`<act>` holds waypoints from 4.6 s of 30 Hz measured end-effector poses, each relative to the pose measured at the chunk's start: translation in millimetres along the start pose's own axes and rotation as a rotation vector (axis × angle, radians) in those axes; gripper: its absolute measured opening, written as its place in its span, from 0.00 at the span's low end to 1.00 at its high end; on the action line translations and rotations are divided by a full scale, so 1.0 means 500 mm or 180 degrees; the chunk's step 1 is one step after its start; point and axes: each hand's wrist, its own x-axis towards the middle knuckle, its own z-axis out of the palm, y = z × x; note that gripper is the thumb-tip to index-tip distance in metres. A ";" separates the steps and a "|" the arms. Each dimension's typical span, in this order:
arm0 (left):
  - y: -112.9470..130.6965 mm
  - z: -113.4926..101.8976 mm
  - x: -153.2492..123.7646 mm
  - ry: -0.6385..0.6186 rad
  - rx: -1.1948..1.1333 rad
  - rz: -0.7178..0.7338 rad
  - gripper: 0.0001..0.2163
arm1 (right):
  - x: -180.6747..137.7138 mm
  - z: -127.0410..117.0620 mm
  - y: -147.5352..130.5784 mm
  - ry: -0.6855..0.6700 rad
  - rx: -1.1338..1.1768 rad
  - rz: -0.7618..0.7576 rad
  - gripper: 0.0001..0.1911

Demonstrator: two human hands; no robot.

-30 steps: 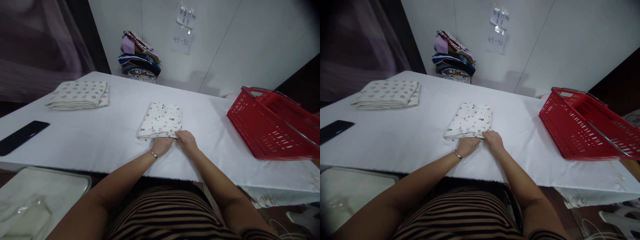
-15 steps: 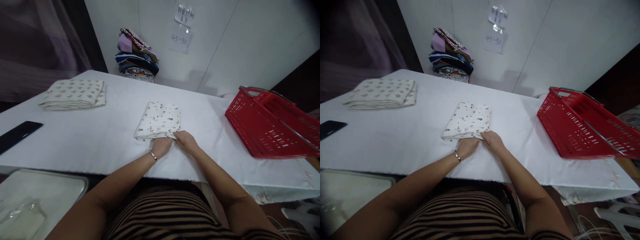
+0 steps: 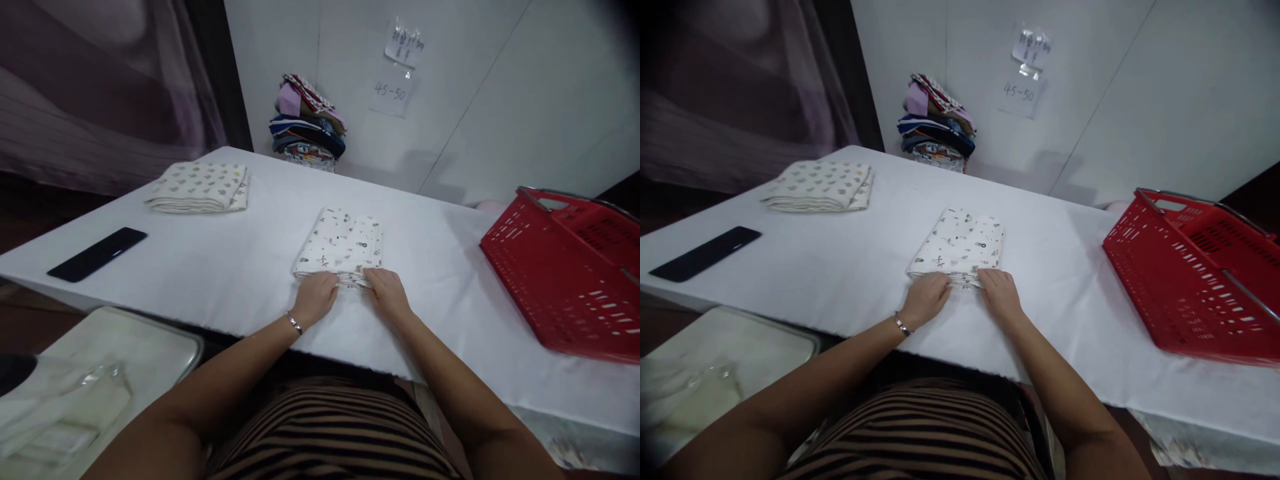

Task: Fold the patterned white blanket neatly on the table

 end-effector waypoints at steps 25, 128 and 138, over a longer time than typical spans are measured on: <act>-0.100 -0.031 0.019 -0.0197 0.0098 0.0272 0.19 | 0.054 0.019 -0.026 -0.0305 -0.0069 -0.0134 0.16; -0.099 -0.013 0.042 0.0014 -0.0323 -0.2508 0.27 | 0.024 0.061 -0.032 -0.0012 0.0880 0.0570 0.26; -0.140 -0.022 0.028 -0.0345 -0.0135 -0.2017 0.15 | 0.011 0.069 -0.036 -0.0029 0.0714 0.0163 0.26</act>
